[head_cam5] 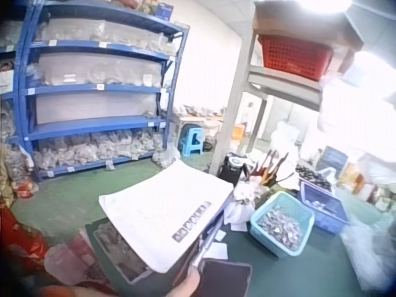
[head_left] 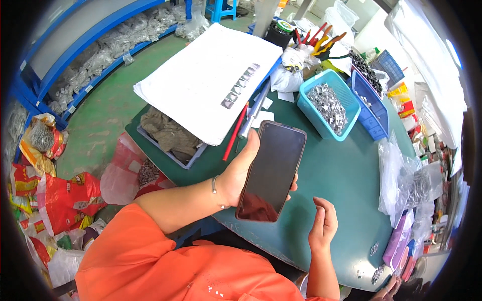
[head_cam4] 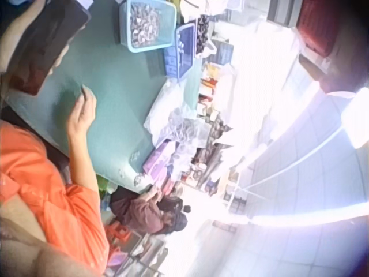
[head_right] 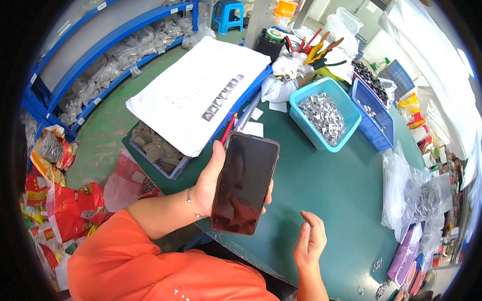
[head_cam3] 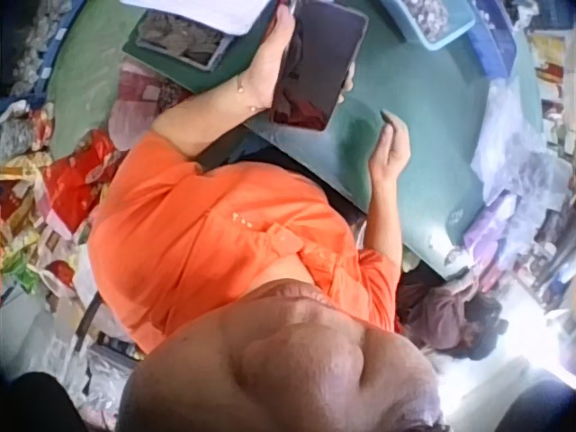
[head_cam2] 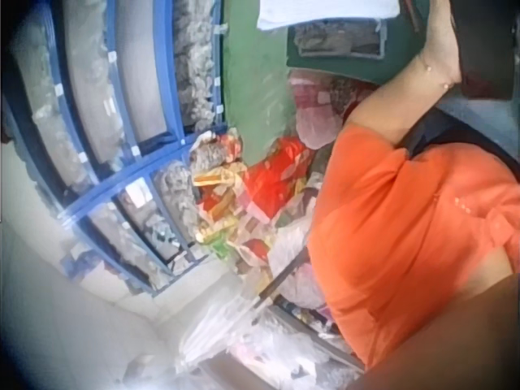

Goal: The person sorts small silver metal hardware parts by hand on a green workbench, picking them up individually and placing them into piles. They briefly handle a smartphone and a plastic bag of parts before returning to sorting. A coworker is visible in the background performing similar tasks.

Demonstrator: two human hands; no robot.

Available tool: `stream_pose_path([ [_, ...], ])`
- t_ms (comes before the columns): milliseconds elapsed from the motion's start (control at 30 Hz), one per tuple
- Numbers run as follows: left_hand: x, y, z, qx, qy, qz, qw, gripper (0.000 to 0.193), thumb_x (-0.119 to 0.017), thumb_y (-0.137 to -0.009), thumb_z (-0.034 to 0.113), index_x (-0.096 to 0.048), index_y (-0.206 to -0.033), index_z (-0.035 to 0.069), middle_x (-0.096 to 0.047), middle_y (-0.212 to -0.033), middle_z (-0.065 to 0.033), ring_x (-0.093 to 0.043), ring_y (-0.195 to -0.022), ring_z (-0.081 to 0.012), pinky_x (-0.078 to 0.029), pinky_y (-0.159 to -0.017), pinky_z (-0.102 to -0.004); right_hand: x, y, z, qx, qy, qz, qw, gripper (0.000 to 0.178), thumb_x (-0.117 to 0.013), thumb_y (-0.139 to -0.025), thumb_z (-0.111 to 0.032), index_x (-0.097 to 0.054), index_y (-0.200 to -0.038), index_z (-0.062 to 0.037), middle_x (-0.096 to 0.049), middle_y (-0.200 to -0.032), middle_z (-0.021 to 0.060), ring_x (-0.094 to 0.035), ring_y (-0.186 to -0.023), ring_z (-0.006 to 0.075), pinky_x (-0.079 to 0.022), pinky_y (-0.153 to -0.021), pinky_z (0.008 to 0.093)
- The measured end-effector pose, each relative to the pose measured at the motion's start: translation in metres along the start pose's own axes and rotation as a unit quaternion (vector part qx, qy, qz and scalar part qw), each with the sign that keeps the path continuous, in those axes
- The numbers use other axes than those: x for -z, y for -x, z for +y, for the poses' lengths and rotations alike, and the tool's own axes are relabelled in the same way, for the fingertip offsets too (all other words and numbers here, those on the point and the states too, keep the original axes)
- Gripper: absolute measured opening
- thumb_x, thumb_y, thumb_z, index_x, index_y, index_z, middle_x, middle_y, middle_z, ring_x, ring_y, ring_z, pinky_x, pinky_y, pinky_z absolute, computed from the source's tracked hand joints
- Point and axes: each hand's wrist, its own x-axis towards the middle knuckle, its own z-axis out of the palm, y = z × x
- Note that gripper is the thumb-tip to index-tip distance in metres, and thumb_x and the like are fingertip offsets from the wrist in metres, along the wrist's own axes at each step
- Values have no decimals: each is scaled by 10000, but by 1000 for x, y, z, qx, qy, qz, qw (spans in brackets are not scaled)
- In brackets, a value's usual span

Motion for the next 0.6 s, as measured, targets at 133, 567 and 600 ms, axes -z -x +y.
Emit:
stream_pose_path([
  [133, 17, -14, -8, 23, 24, 10, 999, 794, -278, -788, 745, -493, -1143, 67, -591, -932, -122, -601, -869, -248, -508, -742, -376, 11, 18, 10, -54, -8, 11, 998, 202, -448, -912, -75, -587, -1005, 37, -601, -996, 155, -575, -929, 253, -444, -839, 323],
  [567, 39, -19, -14, 77, 81, -5, 994, 858, -267, -763, 772, -489, -1217, 78, -597, -1023, -175, -600, -924, -337, -484, -798, -435, 45, 53, 6, -59, 83, -36, 994, 50, -612, -803, 5, -612, -852, 13, -586, -725, 83, -514, -569, 129, -425, -531, 235],
  [600, 38, -18, -14, 79, 85, 0, 993, 850, -265, -769, 767, -492, -1216, 80, -596, -1024, -178, -601, -924, -340, -485, -796, -436, 46, 53, 6, -61, 85, -32, 994, 54, -622, -792, 11, -615, -846, 9, -585, -719, 81, -512, -564, 124, -421, -523, 232],
])
